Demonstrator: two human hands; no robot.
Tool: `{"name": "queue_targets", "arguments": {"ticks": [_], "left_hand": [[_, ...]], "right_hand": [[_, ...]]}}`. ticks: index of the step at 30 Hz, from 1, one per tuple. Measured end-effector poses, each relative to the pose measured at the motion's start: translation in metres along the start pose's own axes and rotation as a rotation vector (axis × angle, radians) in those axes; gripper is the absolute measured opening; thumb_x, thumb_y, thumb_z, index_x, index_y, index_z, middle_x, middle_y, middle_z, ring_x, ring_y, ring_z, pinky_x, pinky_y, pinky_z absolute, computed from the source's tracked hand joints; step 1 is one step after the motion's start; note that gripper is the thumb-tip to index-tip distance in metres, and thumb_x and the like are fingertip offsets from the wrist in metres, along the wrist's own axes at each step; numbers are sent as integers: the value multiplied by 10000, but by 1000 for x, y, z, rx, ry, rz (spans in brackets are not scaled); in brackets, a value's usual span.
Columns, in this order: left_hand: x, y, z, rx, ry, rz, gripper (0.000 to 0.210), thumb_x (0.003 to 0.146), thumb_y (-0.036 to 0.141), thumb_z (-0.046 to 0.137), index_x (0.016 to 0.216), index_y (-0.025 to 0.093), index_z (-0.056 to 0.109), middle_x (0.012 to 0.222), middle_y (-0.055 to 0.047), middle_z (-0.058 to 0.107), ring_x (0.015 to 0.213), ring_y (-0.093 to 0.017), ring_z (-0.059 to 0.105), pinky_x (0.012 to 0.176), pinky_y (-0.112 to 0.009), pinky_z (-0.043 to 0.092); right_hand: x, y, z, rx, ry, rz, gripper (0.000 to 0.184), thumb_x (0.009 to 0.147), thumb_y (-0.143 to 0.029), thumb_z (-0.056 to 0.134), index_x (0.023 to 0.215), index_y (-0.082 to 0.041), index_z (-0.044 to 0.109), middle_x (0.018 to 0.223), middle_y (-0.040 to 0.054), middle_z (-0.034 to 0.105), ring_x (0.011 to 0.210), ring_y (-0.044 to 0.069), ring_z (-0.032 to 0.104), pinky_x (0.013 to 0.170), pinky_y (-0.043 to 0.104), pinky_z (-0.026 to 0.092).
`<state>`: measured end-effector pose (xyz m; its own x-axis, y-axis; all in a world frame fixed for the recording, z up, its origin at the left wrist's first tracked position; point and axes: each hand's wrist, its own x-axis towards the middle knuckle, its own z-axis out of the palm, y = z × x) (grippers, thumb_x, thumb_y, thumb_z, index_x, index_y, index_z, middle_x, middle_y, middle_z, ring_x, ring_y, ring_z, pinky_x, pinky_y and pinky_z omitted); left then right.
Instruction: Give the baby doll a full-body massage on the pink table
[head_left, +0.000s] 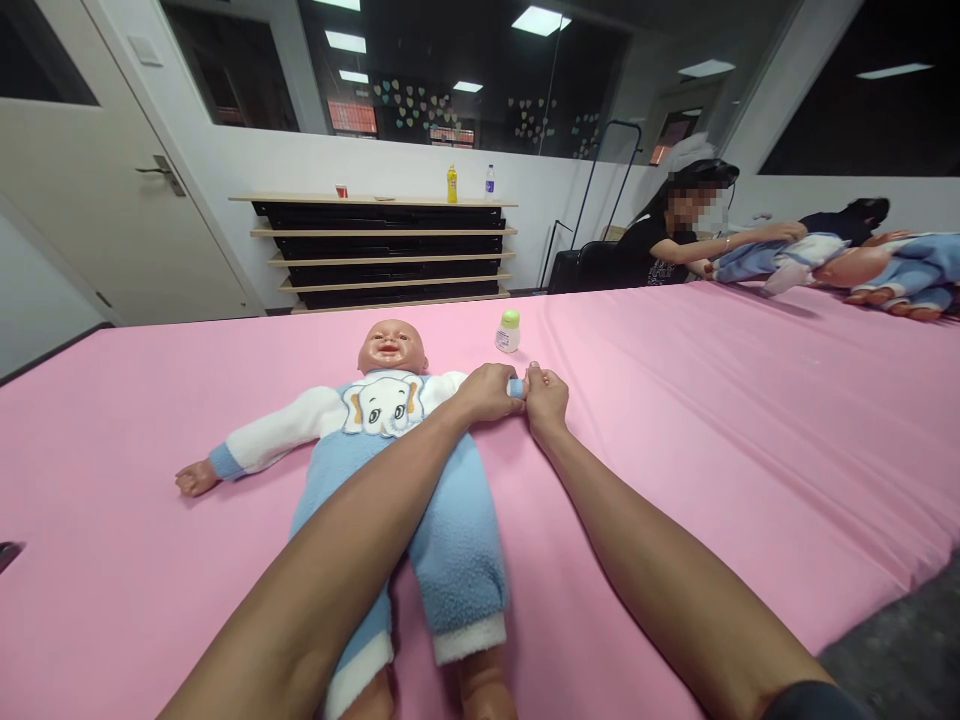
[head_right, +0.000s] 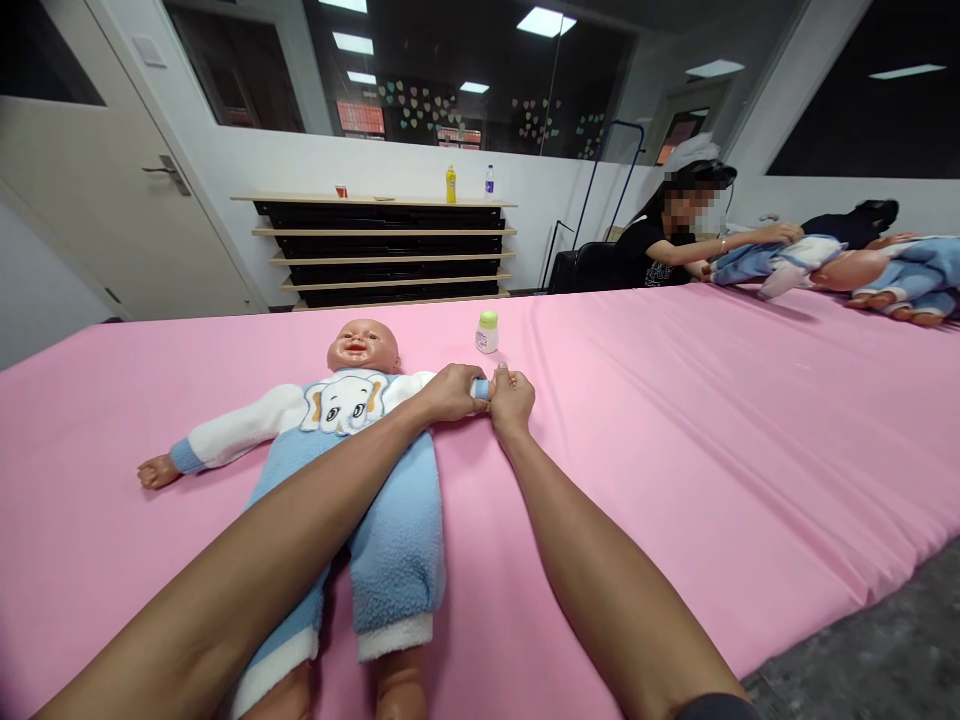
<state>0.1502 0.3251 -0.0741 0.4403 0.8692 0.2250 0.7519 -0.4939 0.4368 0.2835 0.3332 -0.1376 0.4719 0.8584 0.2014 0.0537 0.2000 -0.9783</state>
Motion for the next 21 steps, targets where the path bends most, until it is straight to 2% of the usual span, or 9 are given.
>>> {"name": "queue_targets", "arguments": {"ticks": [3,9,13,18,21], "left_hand": [[0,0,0,1,17,-10,320,702,430,727,899,184,674,873,-67,714,788,-230,638,607,-287,398],[0,-2,2,7,87,-48,317,747,466,690,881,181,658,869,-74,708,776,-229,636,589,-290,377],[0,-1,2,19,111,-77,344,775,490,669,906,172,658,896,-95,709,807,-242,642,607,-295,384],[0,0,2,42,112,-81,379,765,503,681,939,167,660,901,-101,708,837,-258,646,625,-301,400],[1,-1,3,51,99,-70,370,747,485,702,932,166,661,895,-97,704,826,-256,643,622,-301,401]], "right_hand": [[0,0,1,55,-1,-9,429,840,-608,565,718,-197,552,670,12,607,610,145,540,565,268,443],[0,3,3,86,4,-30,277,845,-438,538,803,-175,615,852,46,681,778,161,618,684,260,487],[-2,0,1,63,-1,-40,303,846,-465,555,806,-176,636,825,48,688,757,167,612,658,258,473],[-3,-2,-3,-144,80,-73,377,868,-507,545,669,-194,614,718,39,677,658,160,567,593,260,415],[-1,-2,-3,-195,106,-54,439,888,-546,508,641,-199,614,687,45,676,630,166,565,577,268,398]]}}
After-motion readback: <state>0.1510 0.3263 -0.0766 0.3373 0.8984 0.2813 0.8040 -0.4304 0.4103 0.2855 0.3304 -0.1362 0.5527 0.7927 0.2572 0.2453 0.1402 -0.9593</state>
